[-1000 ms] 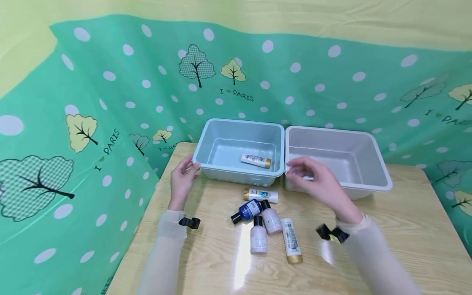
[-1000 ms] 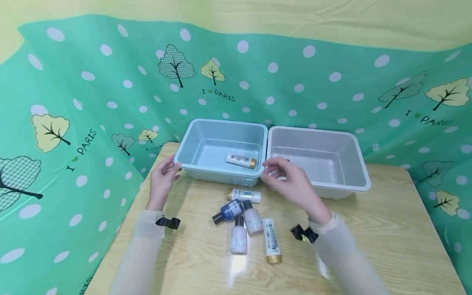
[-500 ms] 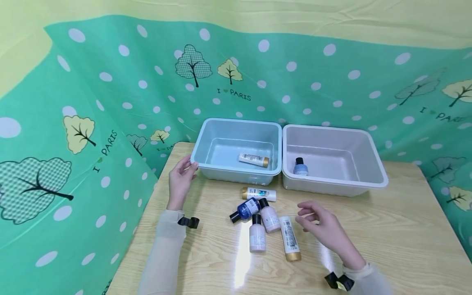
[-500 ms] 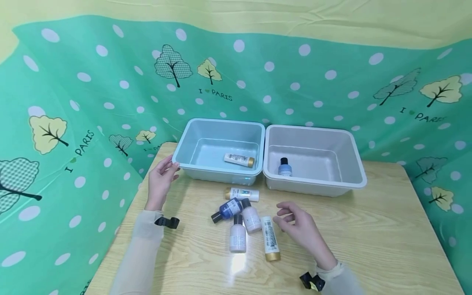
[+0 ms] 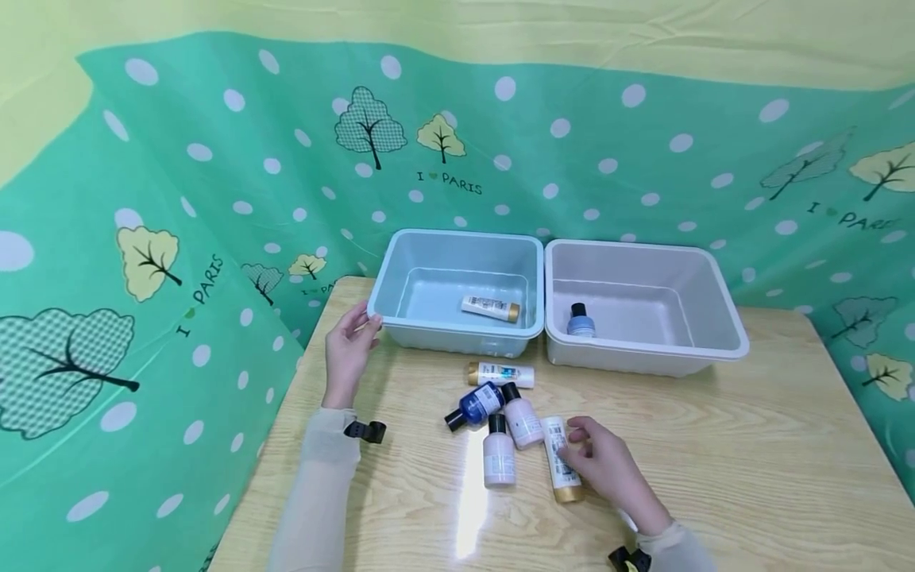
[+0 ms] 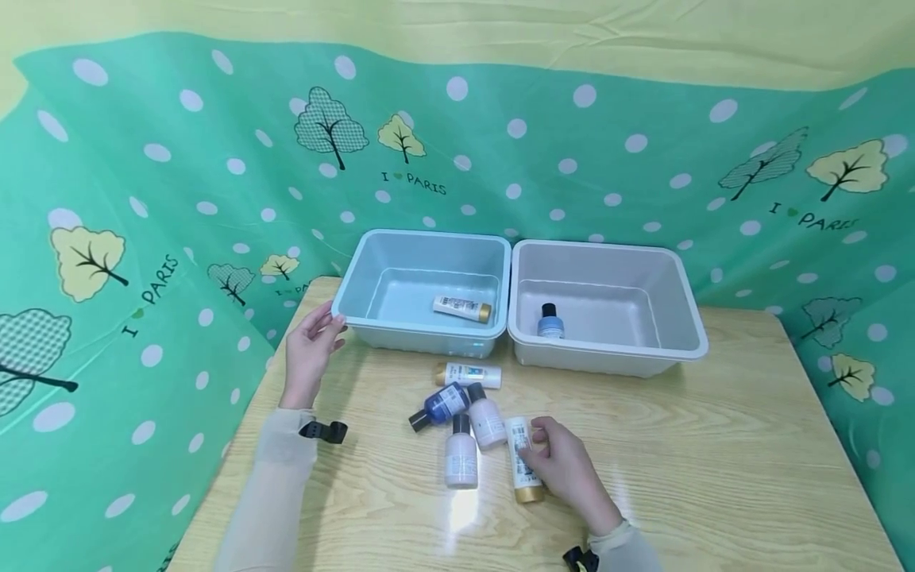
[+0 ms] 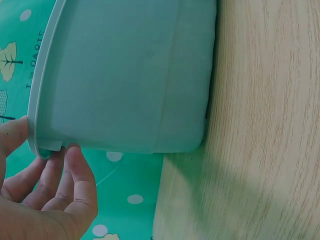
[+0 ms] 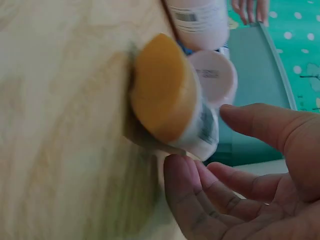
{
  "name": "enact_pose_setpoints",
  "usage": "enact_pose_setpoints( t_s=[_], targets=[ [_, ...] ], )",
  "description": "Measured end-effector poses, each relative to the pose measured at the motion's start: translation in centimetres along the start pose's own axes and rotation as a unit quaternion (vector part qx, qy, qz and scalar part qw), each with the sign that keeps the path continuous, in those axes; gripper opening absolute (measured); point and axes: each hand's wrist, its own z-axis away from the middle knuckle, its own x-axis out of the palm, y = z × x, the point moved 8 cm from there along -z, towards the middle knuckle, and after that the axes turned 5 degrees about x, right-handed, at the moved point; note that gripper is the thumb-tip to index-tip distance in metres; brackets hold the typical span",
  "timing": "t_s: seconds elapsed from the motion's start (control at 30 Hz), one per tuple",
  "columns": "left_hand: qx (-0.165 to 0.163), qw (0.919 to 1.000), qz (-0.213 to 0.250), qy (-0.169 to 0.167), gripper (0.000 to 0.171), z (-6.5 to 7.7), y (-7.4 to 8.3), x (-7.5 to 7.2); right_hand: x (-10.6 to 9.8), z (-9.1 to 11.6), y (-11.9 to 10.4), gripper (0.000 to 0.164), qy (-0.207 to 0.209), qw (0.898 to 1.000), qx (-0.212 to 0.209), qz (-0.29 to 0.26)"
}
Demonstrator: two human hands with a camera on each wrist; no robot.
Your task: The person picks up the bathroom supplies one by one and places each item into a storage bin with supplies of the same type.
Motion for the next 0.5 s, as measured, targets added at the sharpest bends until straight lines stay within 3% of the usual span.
enact_pose_setpoints(
  t_s=[0.27,0.5],
  targets=[
    [-0.005,1.0000,0.001,0.001,0.050,0.0,-0.2,0.1,1.6,-0.3,-0.1,0.062,0.012,0.999,0.023,0.048],
    [-0.008,1.0000,-0.001,0.003,0.052,-0.1,-0.4,0.0,1.8,-0.3,-0.6,0.073,0.013,0.998,0.026,0.053]
  ],
)
